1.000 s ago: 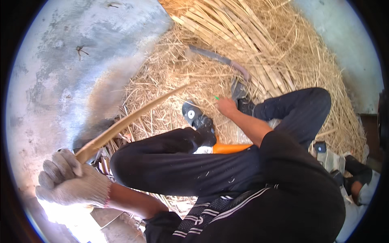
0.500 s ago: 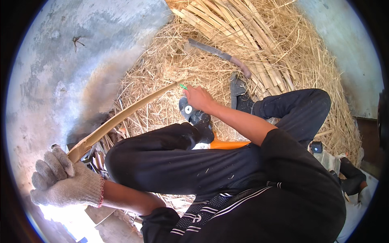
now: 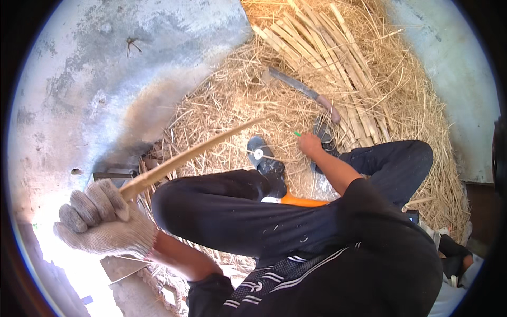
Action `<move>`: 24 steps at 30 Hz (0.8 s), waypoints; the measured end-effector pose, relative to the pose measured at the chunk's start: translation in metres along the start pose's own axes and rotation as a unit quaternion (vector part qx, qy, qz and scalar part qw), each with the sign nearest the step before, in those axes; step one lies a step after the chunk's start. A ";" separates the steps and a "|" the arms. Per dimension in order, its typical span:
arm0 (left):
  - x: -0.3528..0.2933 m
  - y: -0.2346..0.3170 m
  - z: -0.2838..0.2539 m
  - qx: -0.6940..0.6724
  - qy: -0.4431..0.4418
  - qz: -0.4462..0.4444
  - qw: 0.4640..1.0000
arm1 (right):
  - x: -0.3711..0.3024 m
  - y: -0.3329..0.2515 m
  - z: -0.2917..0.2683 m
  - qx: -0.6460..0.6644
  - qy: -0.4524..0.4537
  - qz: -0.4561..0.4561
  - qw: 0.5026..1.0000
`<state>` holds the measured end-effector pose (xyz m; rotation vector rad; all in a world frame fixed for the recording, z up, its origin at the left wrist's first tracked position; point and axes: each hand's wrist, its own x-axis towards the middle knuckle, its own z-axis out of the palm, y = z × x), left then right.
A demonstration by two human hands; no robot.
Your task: The person sits cross-legged on a straw-covered floor and uses a small green knife to shave the surface of a long bamboo stick held in their left hand. They repeatedly scrape the tool along the stick's length to remove the outer layer.
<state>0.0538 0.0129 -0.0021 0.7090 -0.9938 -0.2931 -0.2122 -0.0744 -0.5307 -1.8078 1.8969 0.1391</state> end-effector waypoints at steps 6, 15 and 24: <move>-0.005 -0.006 0.017 0.015 0.019 -0.011 1.000 | -0.008 -0.030 -0.127 -0.030 -0.163 -0.044 0.985; -0.017 0.014 0.034 0.022 0.058 -0.030 0.998 | -0.227 -0.155 -0.293 0.273 -0.018 -0.325 0.905; -0.033 0.007 0.047 0.073 0.048 0.033 0.996 | -0.180 -0.161 -0.221 0.235 0.174 -0.299 0.909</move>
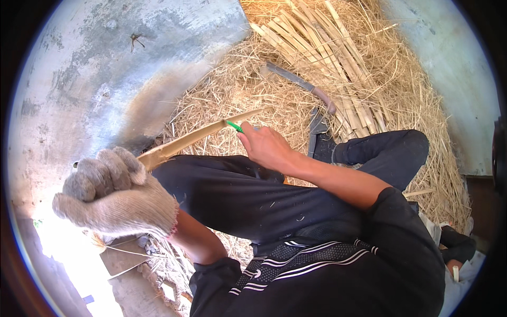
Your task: The person sits cross-legged on a straw-covered floor and uses a small green knife to shave the surface of a long bamboo stick held in their left hand. They repeatedly scrape the tool along the stick's length to remove the outer layer.
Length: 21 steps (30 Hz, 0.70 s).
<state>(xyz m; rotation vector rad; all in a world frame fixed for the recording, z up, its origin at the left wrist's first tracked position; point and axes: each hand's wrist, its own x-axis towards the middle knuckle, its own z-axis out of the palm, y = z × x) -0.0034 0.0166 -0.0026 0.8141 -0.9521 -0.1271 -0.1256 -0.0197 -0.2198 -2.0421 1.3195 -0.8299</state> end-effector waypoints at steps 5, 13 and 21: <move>0.007 0.006 -0.004 -0.018 -0.017 -0.044 0.999 | -0.007 -0.034 -0.018 0.080 0.008 -0.060 0.995; 0.005 0.004 0.007 0.002 0.015 0.002 1.000 | -0.010 -0.035 -0.003 0.000 0.062 -0.054 0.997; -0.001 0.005 -0.009 -0.086 -0.042 -0.023 0.995 | -0.032 -0.019 -0.020 0.032 0.000 0.000 0.999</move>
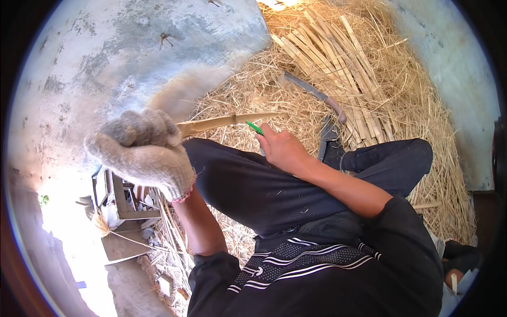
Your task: The person sits cross-legged on a straw-covered floor and uses a small green knife to shave the surface of a long bamboo stick held in their left hand. They repeatedly scrape the tool along the stick's length to remove the outer layer.
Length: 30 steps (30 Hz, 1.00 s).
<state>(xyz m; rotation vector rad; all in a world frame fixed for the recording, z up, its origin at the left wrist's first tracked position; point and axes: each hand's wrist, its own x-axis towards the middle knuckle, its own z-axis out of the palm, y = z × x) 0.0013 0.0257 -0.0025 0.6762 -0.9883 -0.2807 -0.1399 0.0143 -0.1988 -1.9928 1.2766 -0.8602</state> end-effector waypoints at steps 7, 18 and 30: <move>-0.013 0.005 0.018 -0.044 -0.055 0.016 0.997 | -0.012 -0.048 -0.042 0.055 0.025 -0.031 0.998; -0.012 0.004 0.032 -0.055 -0.088 0.041 0.994 | -0.014 0.135 -0.007 -0.161 -0.047 0.108 0.980; -0.001 0.000 0.024 -0.082 -0.161 -0.039 0.983 | 0.002 0.042 -0.014 -0.002 -0.032 0.146 0.989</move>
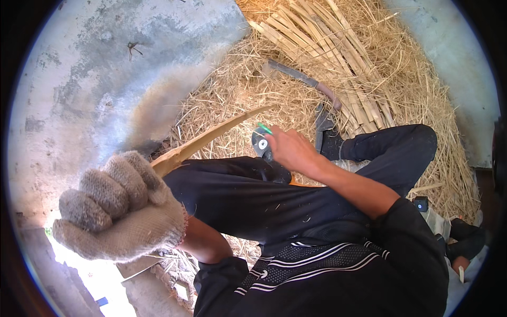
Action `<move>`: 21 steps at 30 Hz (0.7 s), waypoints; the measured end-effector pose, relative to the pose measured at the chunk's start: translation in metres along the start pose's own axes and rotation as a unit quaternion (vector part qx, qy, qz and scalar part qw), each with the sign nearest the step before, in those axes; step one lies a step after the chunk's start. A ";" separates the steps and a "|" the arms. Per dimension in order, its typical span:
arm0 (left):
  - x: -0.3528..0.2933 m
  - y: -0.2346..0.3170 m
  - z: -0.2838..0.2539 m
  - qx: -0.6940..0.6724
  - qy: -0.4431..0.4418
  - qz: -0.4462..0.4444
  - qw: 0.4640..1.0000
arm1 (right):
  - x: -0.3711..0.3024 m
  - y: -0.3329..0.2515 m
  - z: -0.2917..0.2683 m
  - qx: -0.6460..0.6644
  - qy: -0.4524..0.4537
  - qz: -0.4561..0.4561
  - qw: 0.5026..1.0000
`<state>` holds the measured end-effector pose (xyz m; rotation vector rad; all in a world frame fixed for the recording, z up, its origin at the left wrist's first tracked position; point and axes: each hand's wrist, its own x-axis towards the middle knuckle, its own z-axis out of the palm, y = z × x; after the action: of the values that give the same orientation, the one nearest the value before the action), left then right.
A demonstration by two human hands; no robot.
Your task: The person sits cross-legged on a straw-covered floor and uses a small green knife to shave the surface of a long bamboo stick held in their left hand. They repeatedly scrape the tool along the stick's length to remove the outer layer.
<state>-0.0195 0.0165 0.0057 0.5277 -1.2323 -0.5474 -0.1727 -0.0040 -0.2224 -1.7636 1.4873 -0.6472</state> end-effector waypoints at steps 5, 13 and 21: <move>-0.001 0.005 -0.008 0.036 0.049 -0.015 0.998 | -0.009 -0.042 -0.009 0.065 -0.036 -0.083 0.994; 0.003 0.000 -0.004 0.044 0.076 -0.007 0.996 | 0.024 0.011 0.008 0.034 -0.056 -0.015 0.998; 0.008 -0.005 -0.014 0.051 0.051 0.023 0.997 | 0.052 0.048 0.033 0.017 -0.051 0.010 0.998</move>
<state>-0.0044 0.0082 0.0050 0.6054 -1.1766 -0.4148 -0.1659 -0.0507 -0.2848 -1.7284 1.4148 -0.5594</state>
